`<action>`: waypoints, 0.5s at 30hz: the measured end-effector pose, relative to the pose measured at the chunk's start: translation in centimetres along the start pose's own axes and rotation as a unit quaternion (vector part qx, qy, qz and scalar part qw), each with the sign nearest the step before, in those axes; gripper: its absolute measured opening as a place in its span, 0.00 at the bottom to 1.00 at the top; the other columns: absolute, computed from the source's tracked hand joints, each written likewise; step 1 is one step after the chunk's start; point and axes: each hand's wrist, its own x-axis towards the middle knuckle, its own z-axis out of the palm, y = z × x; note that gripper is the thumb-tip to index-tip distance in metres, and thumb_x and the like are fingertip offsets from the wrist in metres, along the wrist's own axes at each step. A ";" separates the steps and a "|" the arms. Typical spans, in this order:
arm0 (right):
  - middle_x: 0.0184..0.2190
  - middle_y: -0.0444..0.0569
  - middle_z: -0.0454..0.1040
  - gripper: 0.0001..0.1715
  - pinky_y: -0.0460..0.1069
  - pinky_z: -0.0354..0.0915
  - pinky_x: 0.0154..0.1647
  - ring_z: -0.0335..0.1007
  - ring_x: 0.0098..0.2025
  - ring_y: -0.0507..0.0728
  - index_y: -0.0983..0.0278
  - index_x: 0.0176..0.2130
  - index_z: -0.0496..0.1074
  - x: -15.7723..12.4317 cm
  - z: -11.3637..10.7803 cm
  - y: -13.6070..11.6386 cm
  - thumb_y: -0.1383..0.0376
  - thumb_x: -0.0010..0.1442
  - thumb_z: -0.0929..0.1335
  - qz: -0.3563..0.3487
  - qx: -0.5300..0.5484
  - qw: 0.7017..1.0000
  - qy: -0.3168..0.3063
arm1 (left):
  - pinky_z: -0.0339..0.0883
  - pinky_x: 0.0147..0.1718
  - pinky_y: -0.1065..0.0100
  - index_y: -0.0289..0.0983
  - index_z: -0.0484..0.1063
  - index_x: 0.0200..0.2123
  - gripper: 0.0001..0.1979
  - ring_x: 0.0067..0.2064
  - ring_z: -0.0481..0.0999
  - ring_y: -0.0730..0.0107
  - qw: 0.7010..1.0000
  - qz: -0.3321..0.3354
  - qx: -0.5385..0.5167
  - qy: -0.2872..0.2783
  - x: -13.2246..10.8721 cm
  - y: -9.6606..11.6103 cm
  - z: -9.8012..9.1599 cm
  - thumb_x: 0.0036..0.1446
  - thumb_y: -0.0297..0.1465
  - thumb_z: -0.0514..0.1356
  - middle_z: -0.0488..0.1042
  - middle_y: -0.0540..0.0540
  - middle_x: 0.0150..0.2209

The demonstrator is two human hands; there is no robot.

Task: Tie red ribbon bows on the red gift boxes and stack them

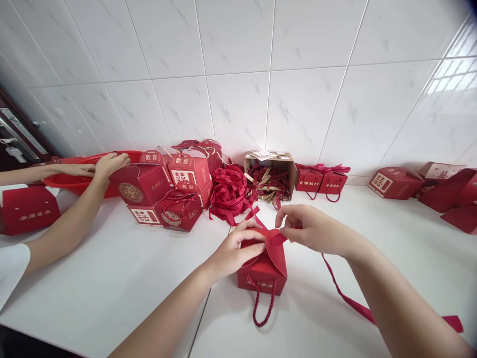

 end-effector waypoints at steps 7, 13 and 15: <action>0.45 0.51 0.72 0.17 0.52 0.66 0.42 0.68 0.45 0.59 0.60 0.47 0.71 -0.1 0.4 0.4 0.58 0.60 0.64 -0.021 -0.067 0.997 0.024 | 0.51 0.60 0.53 0.40 0.74 0.28 0.05 0.61 0.62 0.53 1.000 0.010 -0.016 0.021 -0.1 0.0 0.1 0.53 0.33 0.61 0.66 0.45 0.55; 0.48 0.49 0.72 0.15 0.53 0.62 0.52 0.67 0.51 0.59 0.59 0.43 0.76 0.7 1.4 0.7 0.57 0.61 0.64 -0.124 0.006 0.992 0.004 | 0.47 0.61 0.53 0.40 0.73 0.32 0.07 0.65 0.55 0.53 0.988 0.024 -0.133 0.072 -0.1 0.0 0.2 0.56 0.37 0.61 0.64 0.45 0.60; 0.45 0.49 0.74 0.12 0.53 0.63 0.49 0.69 0.47 0.58 0.61 0.38 0.76 1.0 1.7 0.6 0.58 0.60 0.65 -0.125 0.038 0.991 0.002 | 0.49 0.61 0.54 0.40 0.72 0.33 0.08 0.64 0.57 0.52 0.979 0.033 -0.175 0.101 0.0 0.0 0.2 0.56 0.37 0.62 0.65 0.45 0.60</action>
